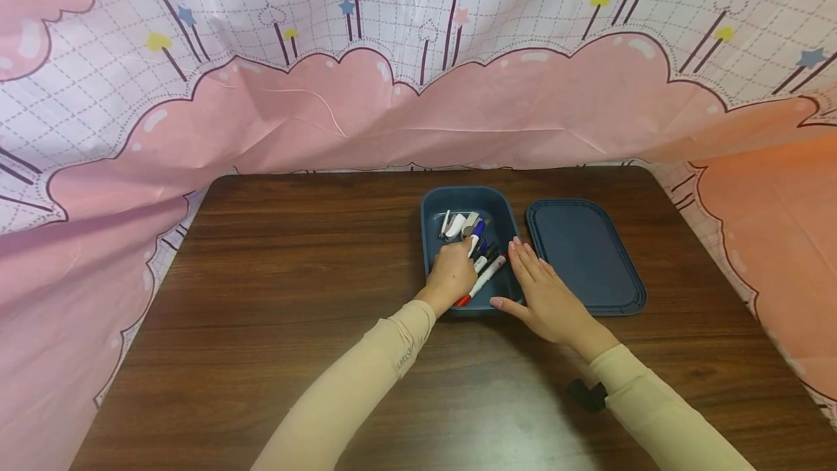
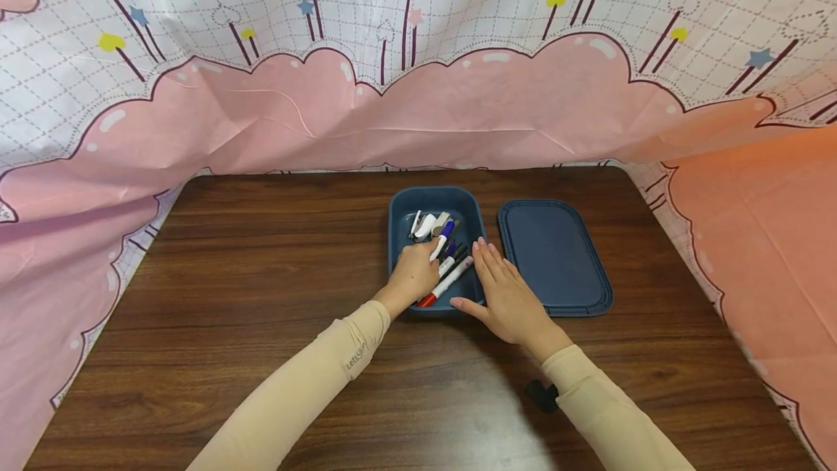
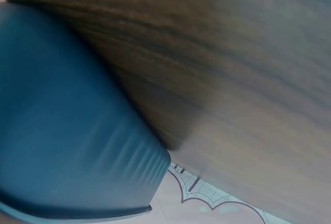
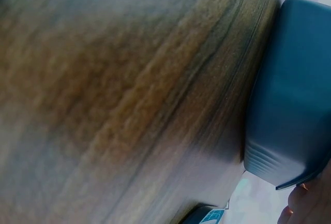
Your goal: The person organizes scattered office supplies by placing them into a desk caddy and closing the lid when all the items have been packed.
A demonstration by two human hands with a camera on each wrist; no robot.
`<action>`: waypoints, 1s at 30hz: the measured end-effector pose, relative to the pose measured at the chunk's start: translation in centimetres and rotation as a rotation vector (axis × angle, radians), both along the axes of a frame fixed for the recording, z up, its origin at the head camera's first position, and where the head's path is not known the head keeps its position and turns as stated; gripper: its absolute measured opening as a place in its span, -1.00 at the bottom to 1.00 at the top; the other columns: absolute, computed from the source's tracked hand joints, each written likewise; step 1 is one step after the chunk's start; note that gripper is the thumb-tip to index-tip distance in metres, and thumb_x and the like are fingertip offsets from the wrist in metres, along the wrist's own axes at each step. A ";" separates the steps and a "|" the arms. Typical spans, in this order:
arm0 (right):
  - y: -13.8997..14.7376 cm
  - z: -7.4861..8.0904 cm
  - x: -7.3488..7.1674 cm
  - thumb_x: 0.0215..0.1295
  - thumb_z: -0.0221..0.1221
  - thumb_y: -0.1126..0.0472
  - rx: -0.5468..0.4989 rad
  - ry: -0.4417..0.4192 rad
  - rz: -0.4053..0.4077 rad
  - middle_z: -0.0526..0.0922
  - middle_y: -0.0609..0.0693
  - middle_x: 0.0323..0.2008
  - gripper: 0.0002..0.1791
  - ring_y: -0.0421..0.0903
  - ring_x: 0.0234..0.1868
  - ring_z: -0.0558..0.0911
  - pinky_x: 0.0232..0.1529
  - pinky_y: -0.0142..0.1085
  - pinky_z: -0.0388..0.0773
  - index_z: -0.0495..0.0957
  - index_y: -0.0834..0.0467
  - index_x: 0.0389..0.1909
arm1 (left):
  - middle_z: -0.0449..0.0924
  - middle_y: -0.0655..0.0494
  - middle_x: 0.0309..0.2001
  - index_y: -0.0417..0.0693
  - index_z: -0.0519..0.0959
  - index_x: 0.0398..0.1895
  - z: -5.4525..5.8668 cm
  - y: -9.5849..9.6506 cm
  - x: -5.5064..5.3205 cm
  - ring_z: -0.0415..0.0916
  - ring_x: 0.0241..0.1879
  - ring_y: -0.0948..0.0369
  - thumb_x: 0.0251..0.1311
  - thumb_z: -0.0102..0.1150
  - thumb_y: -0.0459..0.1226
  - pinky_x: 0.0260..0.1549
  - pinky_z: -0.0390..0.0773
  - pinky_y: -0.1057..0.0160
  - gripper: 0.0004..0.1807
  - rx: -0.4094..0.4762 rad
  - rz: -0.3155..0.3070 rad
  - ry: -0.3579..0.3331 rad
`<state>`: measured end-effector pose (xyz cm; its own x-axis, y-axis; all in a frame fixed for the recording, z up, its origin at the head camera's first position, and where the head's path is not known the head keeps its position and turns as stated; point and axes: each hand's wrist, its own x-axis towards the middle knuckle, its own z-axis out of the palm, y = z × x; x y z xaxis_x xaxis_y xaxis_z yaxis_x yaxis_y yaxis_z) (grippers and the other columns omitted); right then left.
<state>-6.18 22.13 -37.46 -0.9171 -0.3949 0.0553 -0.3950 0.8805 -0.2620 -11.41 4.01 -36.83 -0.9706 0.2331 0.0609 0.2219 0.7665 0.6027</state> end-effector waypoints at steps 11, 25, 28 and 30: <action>0.0 -0.1 0.1 0.16 -0.07 -0.38 0.004 0.002 0.005 -0.27 0.04 0.46 0.03 0.05 0.47 -0.18 0.34 0.12 0.01 -0.26 0.14 0.43 | 0.54 -0.14 0.06 -0.21 0.39 0.19 -0.1 0.0 0.1 0.53 0.01 0.04 0.17 0.07 -0.28 0.00 0.54 0.12 -0.51 0.032 -0.013 -0.006; 0.1 0.2 0.2 0.18 -0.10 -0.38 0.011 -0.014 0.009 -0.27 0.05 0.46 0.02 0.07 0.47 -0.18 0.34 0.14 -0.01 -0.30 0.12 0.43 | 0.57 -0.13 0.02 -0.23 0.43 0.14 0.0 -0.1 0.0 0.54 0.00 0.04 0.16 0.10 -0.27 -0.01 0.54 0.13 -0.54 0.024 -0.017 0.045; 0.0 0.2 0.2 0.18 -0.10 -0.38 0.009 -0.019 0.006 -0.27 0.05 0.47 0.02 0.07 0.47 -0.17 0.35 0.13 -0.02 -0.30 0.12 0.43 | 0.57 -0.14 0.02 -0.24 0.42 0.14 0.2 -0.1 -0.1 0.54 0.00 0.03 0.16 0.10 -0.28 -0.01 0.54 0.12 -0.54 0.035 -0.021 0.050; 0.0 0.2 0.2 0.18 -0.09 -0.38 0.008 -0.016 0.006 -0.26 0.05 0.46 0.02 0.06 0.47 -0.18 0.35 0.13 -0.02 -0.29 0.12 0.43 | 0.56 -0.13 0.03 -0.26 0.41 0.15 0.3 -0.1 -0.1 0.54 0.01 0.03 0.15 0.10 -0.28 -0.01 0.54 0.12 -0.53 0.039 -0.027 0.062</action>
<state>-5.94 22.16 -37.25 -0.9156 -0.4004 0.0371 -0.3956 0.8804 -0.2614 -11.54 3.89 -36.51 -0.9580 0.2556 0.1303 0.2801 0.7356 0.6168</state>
